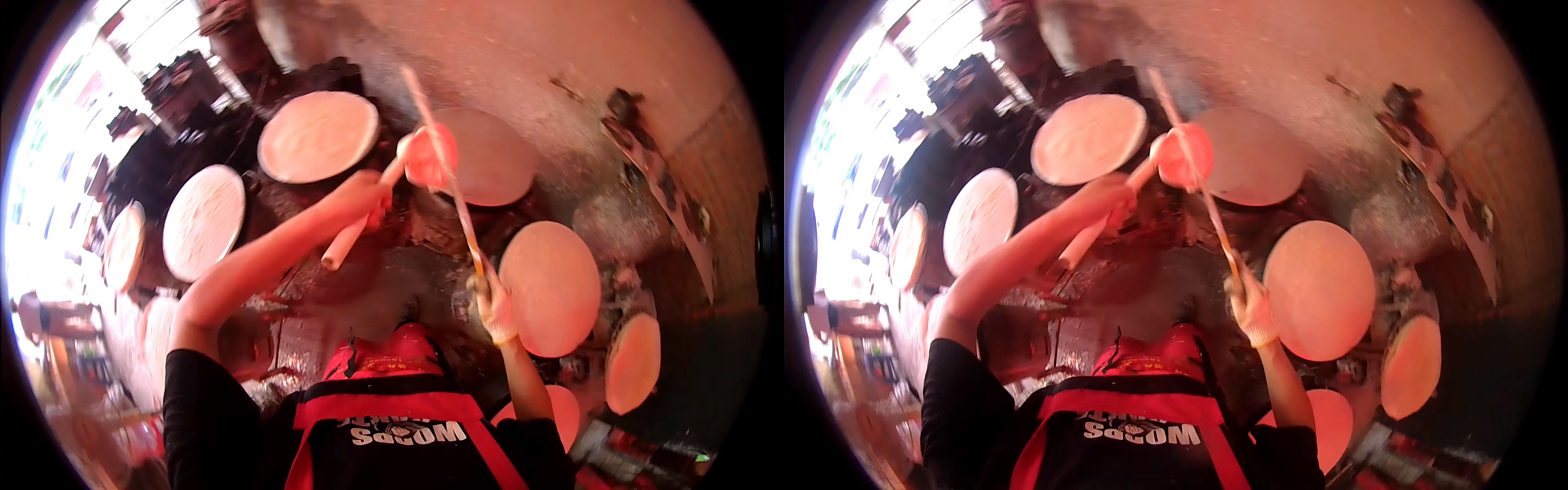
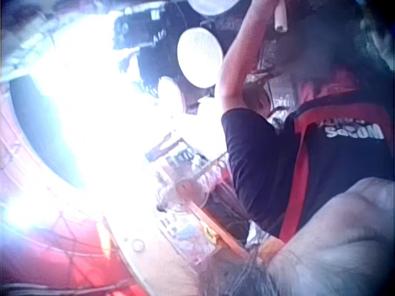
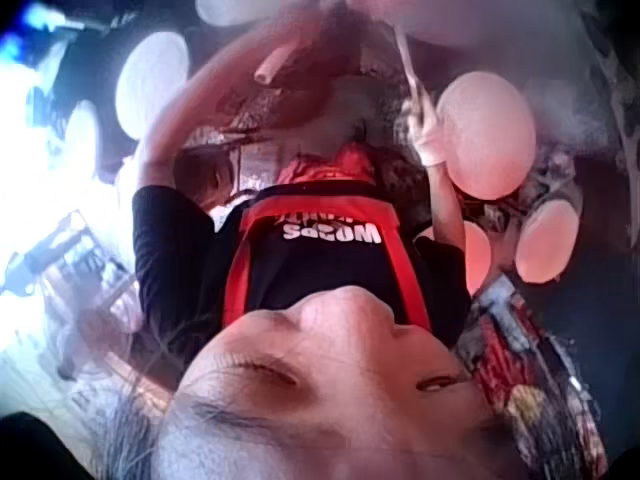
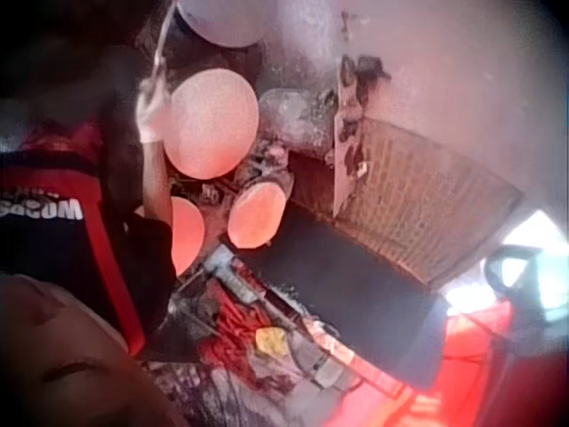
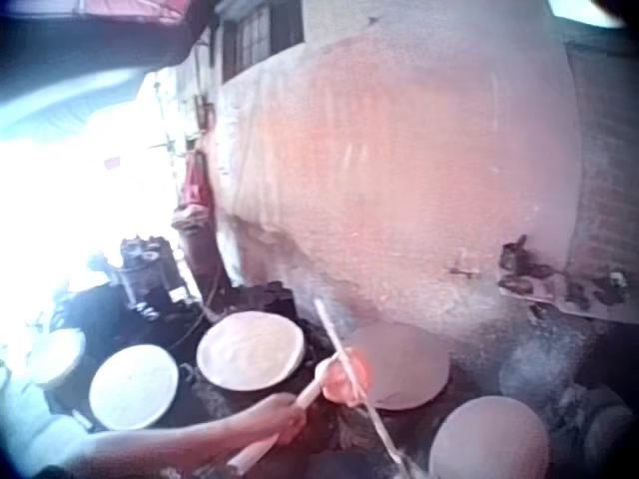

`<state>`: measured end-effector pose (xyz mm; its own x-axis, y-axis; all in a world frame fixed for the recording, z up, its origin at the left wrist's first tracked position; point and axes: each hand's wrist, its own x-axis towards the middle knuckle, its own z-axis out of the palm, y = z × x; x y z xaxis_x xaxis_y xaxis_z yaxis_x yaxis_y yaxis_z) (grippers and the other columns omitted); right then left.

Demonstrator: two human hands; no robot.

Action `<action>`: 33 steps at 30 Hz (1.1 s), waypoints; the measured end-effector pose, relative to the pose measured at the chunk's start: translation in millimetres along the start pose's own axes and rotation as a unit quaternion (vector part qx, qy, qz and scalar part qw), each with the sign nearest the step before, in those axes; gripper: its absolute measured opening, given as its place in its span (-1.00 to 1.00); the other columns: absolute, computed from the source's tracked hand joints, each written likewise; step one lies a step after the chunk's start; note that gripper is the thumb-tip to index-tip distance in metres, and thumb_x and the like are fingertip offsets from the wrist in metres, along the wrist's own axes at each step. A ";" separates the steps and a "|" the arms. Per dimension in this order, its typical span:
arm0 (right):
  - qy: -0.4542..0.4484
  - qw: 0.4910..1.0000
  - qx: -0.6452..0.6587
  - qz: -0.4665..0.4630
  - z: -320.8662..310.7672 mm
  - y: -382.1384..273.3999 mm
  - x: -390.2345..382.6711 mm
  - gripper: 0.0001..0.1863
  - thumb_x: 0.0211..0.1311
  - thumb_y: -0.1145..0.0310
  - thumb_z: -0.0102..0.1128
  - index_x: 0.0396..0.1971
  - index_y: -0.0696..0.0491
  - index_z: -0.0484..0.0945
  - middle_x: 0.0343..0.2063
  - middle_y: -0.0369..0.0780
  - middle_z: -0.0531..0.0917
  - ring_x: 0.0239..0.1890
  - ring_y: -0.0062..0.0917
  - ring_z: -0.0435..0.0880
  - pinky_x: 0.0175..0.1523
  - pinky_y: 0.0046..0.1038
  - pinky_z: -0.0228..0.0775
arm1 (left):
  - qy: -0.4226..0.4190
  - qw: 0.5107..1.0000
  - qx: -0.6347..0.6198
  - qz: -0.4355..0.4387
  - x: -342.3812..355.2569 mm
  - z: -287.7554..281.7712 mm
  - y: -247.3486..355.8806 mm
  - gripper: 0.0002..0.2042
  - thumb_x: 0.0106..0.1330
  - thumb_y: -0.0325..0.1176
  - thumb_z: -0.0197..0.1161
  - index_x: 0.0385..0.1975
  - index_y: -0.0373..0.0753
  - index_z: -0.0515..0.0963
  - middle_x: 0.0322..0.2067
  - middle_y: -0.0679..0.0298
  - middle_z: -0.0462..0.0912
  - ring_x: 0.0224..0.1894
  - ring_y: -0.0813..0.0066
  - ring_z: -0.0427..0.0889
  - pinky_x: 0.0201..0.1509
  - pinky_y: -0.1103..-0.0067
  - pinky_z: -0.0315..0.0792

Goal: The person is preparing thin pancakes on multiple heated circular surfaces by pouring batter with a ladle and spreading it with a wooden tool. They remove the cooked pancakes by hand and stack them while occasionally refilling the ladle from a container.

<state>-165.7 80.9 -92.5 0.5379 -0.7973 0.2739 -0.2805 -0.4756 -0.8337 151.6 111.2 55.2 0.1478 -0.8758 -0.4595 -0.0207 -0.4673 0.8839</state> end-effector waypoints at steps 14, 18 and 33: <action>0.240 0.806 0.386 0.379 -23.7 92.2 105.4 -0.51 0.35 0.45 -0.08 0.28 -0.12 0.24 -0.03 -0.40 0.48 -0.34 -0.87 0.41 -0.31 -0.89 0.20 | -0.034 0.967 0.181 0.176 268.4 120.1 69.6 -0.76 0.00 -0.46 0.22 -0.32 -0.41 0.46 -0.62 0.14 0.59 -0.71 0.44 0.58 -0.77 0.56 0.34; 0.297 0.917 0.067 0.257 45.8 127.4 102.5 -0.50 0.31 0.52 -0.06 0.26 0.05 0.22 0.25 -0.32 0.32 0.14 -0.68 0.38 0.15 -0.67 0.18 | 0.003 0.979 0.160 0.123 329.5 140.1 26.0 -0.75 0.01 -0.46 0.18 -0.28 -0.40 0.46 -0.62 0.12 0.58 -0.71 0.37 0.57 -0.68 0.49 0.39; 0.493 0.690 0.408 0.340 90.3 104.8 191.2 -0.62 0.33 0.28 0.00 0.14 -0.32 0.38 -0.76 -0.43 0.35 -0.91 -0.67 0.22 -0.84 -0.56 0.00 | -0.050 0.973 0.014 0.226 348.4 41.9 59.0 -0.85 0.18 -0.38 0.20 -0.40 -0.37 0.52 -0.59 0.26 0.50 -0.59 0.51 0.49 -0.47 0.57 0.38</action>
<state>-20.5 -87.9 -170.8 -0.4121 -0.7897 -0.4545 0.5547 0.1783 -0.8127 160.4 -226.5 -56.4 0.0194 -0.9993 -0.0315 -0.0891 -0.0331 0.9955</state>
